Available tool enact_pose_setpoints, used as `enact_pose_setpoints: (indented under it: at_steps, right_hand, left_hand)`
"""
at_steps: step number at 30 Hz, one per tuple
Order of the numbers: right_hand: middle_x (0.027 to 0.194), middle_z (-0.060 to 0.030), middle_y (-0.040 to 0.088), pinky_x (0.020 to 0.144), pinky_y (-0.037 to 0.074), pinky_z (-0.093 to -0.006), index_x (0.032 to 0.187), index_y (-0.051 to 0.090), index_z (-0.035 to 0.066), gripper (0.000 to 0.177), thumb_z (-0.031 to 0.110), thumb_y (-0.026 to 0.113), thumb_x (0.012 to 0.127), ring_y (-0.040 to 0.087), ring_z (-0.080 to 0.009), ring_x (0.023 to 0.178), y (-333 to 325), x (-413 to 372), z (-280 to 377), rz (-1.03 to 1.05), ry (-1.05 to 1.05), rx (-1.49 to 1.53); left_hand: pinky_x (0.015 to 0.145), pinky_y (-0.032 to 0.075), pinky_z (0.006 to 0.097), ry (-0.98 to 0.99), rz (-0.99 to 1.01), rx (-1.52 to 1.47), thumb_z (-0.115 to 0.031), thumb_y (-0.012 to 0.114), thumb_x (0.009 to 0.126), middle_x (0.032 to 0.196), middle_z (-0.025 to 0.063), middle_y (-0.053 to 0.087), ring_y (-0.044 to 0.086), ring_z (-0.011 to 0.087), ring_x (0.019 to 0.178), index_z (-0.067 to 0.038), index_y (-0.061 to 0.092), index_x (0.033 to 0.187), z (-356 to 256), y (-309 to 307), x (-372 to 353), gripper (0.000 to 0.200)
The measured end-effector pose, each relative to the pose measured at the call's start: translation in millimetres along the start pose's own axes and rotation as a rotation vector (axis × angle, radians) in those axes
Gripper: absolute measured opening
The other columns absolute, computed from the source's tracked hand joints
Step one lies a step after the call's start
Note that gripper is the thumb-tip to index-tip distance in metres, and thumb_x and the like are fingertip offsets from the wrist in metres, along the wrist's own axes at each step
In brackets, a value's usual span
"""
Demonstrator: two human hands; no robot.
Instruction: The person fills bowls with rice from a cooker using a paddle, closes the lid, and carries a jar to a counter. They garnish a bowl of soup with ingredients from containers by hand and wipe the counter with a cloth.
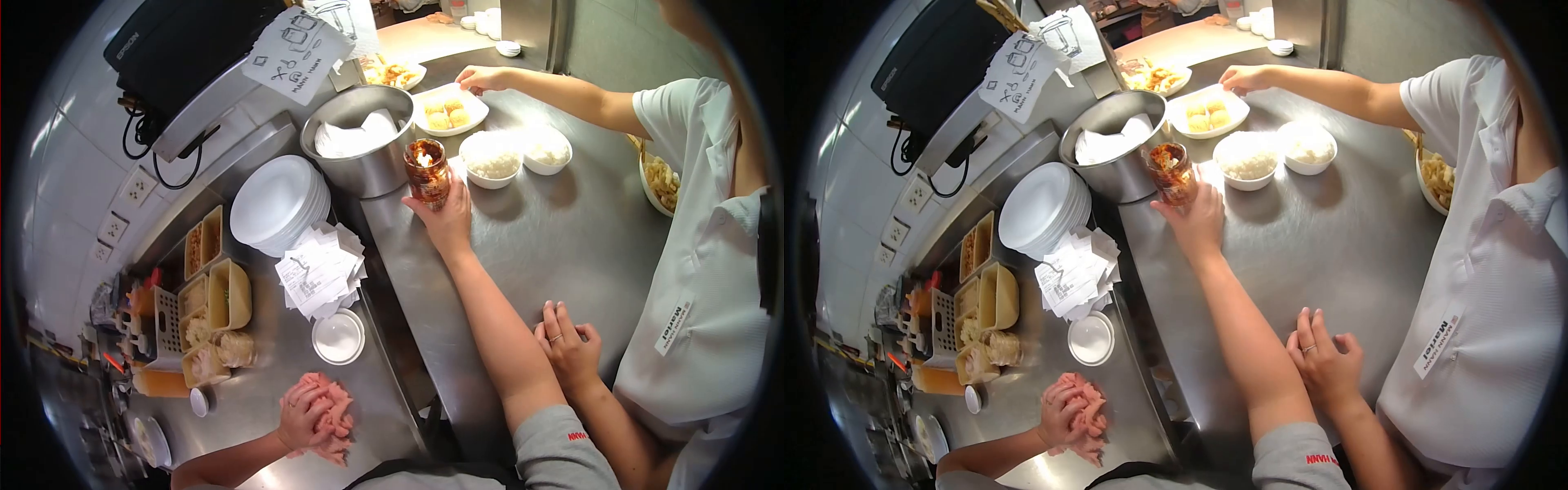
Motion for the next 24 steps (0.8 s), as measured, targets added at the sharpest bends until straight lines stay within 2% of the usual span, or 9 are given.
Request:
enact_pose_setpoints:
  at_steps: [3, 5, 18, 20, 24]
  right_hand:
    - [0.09, -0.0157, 0.052, 0.074, 0.038, -0.0419, 0.112, 0.042, 0.001, 0.07, 0.031, 0.076, 0.059, 0.048, -0.0334, 0.085, -1.9, 1.2, 2.9, -0.02, -0.038, -0.027]
    - [0.11, -0.02, 0.048, 0.086, 0.036, -0.0425, 0.121, 0.032, 0.001, 0.081, 0.029, 0.077, 0.06, 0.046, -0.0358, 0.101, 2.7, -0.7, -0.9, 0.086, 0.024, -0.056]
    - [0.107, -0.0194, 0.049, 0.085, 0.036, -0.0415, 0.118, 0.036, 0.001, 0.074, 0.029, 0.075, 0.062, 0.046, -0.0347, 0.099, 4.1, -2.0, -3.7, 0.119, 0.056, -0.07]
    - [0.096, -0.0175, 0.052, 0.079, 0.038, -0.0417, 0.119, 0.038, 0.0, 0.074, 0.03, 0.074, 0.061, 0.047, -0.0342, 0.091, 3.7, -1.2, -1.7, 0.043, -0.019, -0.095]
    - [0.1, -0.0177, 0.051, 0.081, 0.037, -0.0412, 0.121, 0.037, 0.0, 0.076, 0.03, 0.074, 0.061, 0.047, -0.034, 0.094, 3.5, -0.3, -1.2, 0.017, -0.02, -0.069]
  left_hand:
    - [0.089, 0.032, 0.0469, 0.01, -0.002, 0.015, -0.036, 0.059, 0.07, 0.113, 0.0107, 0.048, 0.042, 0.0298, 0.106, -0.01, 0.053, 0.098, 0.7, -0.2, 2.2, 0.039]
    - [0.089, 0.032, 0.047, 0.004, 0.002, 0.005, -0.036, 0.059, 0.07, 0.114, 0.0111, 0.048, 0.041, 0.03, 0.106, -0.01, 0.053, 0.098, -0.2, 0.1, 1.5, 0.039]
    - [0.09, 0.032, 0.0468, -0.008, -0.006, -0.017, -0.029, 0.061, 0.064, 0.113, 0.0108, 0.047, 0.04, 0.0299, 0.107, -0.01, 0.053, 0.098, 1.6, 2.2, -1.9, 0.04]
    - [0.09, 0.032, 0.0465, -0.002, -0.013, -0.016, -0.029, 0.061, 0.065, 0.113, 0.0108, 0.047, 0.041, 0.0297, 0.107, -0.01, 0.053, 0.097, 1.7, 2.0, -1.0, 0.038]
    - [0.09, 0.032, 0.0465, -0.002, -0.014, 0.006, -0.029, 0.06, 0.065, 0.112, 0.0109, 0.048, 0.042, 0.0298, 0.106, -0.01, 0.053, 0.096, 1.1, 0.9, -0.5, 0.037]
Point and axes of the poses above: each hand's wrist, its own x-axis towards the middle knuckle, its own y-axis out of the palm, z = x × y, the point moved 4 cm from there along x, towards the middle knuckle
